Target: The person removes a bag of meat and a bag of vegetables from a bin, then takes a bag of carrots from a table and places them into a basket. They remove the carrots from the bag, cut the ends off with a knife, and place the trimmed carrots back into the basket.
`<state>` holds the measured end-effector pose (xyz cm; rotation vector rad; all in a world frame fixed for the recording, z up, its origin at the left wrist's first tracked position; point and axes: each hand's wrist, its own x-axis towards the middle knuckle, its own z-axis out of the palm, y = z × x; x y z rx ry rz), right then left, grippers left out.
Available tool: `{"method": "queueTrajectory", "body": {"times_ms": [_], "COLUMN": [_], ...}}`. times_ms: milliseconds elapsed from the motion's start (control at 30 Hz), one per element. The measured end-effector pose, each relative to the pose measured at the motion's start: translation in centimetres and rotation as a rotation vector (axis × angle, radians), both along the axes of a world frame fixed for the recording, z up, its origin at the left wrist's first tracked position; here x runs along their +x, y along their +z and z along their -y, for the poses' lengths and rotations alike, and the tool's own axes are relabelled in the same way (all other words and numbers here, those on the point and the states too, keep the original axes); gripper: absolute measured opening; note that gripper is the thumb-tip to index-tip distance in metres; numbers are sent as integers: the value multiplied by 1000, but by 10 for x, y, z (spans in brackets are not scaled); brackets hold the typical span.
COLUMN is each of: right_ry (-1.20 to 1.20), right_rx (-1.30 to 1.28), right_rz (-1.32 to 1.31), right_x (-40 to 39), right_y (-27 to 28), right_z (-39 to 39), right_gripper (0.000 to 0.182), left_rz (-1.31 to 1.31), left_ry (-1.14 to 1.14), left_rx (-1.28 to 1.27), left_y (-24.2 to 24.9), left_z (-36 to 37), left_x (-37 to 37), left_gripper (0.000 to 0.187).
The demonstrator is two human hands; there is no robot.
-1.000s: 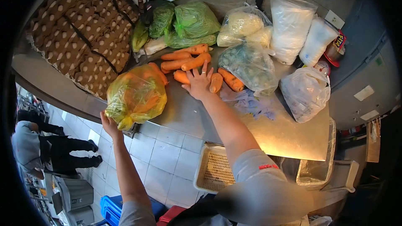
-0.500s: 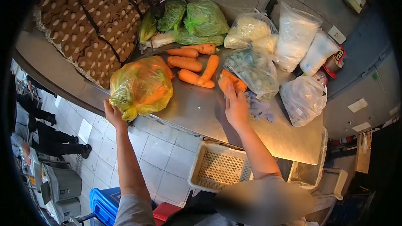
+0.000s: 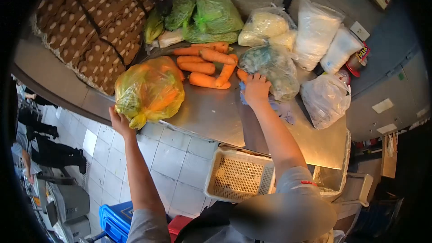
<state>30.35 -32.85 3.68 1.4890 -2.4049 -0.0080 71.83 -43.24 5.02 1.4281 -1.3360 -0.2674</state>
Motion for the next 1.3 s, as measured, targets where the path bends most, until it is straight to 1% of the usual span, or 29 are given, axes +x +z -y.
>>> {"method": "queueTrajectory", "body": {"times_ms": [33, 67, 100, 200, 300, 367, 400, 433, 467, 500, 533, 567, 600, 633, 667, 700, 733, 767, 833, 867, 933, 967, 1000, 1067, 1133, 1167, 1233, 1300], "right_ry": [2, 9, -4, -69, 5, -23, 103, 191, 251, 269, 352, 435, 609, 614, 617, 555, 574, 404, 120, -60, -75, -74, -61, -36, -83, -103, -115, -123], "right_rx": [60, 117, 172, 251, 140, 80, -148, -325, -439, -323, -390, -331, -279, -144, -111, -27, -41, -182, -200, -260, -594, -769, -754, -723, -684, -663, -621, -779], "right_rz": [-17, -34, 76, 249, 262, 272, 130, 98, 96, 316, 516, 732, 804, 1078, 1100, 1320, 1422, 1491, 1833, 2025, 2223, 2310, 2324, 2348, 2197, 2127, 1877, 1938], "right_x": [0, 0, 2, 6, 1, 13, 16, 21, 26, 41, 61, 71, 85, 103, 122, 138, 153, 174, 188, 191, 194, 192, 182, 156, 134, 125, 109, 91], "right_y": [-1, 0, 16, 75, 115, 140, 137, 137, 132, 142, 139, 122, 102, 75, 60, 28, -16, -15, 5, 30, 2, -11, -17, -22, 8, 20, 17, 19], "right_z": [1, 3, 3, 5, 19, 48, 59, 69, 80, 79, 69, 69, 66, 63, 50, 50, 55, 34, 11, -5, 6, 11, 7, -9, -46, -65, -98, -143], "right_gripper": [33, 35, 35, 37, 46, 54, 56, 53, 51, 58, 50, 44, 42, 38, 38, 44, 56, 66, 73, 73, 64, 60, 53, 40, 30, 25, 24, 26], "left_rz": [-17, -4, -14, -20, -50, -70, -93, -41, 12, -8, -29, -42, -53, -14, 29, 116, 195, 275, 433, 522, 703, 707, 705, 587, 473, 433, 345, 323], "left_ry": [9, 35, 29, 32, 14, -25, -58, -33, -11, -33, -60, -72, -82, -87, -85, -56, -54, -54, -58, -114, -220, -308, -390, -452, -475, -495, -525, -646], "left_rx": [8, 39, 20, -16, -10, -14, -20, 8, 33, -1, -33, -15, 1, 49, 97, 123, 81, 34, -63, -90, -148, -243, -338, -407, -333, -379, -476, -552], "left_y": [3, 6, 2, -1, -4, -4, -9, -5, -1, -8, -15, -17, -13, 0, 18, 32, 37, 39, 35, 31, 23, 24, 26, 33, 29, 29, 30, 35], "left_z": [1, -2, 0, 8, 8, 7, 10, 8, 6, 10, 15, 16, 14, 7, -5, -17, -25, -33, -49, -59, -81, -91, -103, -129, -163, -176, -198, -215], "left_x": [-1, -3, -2, 2, 1, 0, 3, 2, 2, 7, 10, 11, 8, -2, -11, -21, -26, -30, -44, -51, -67, -79, -92, -116, -130, -135, -148, -168], "left_gripper": [10, 15, 18, 22, 22, 21, 19, 20, 21, 23, 26, 28, 30, 31, 32, 28, 26, 23, 20, 19, 17, 16, 15, 8, 6, 7, 11, 11]}}
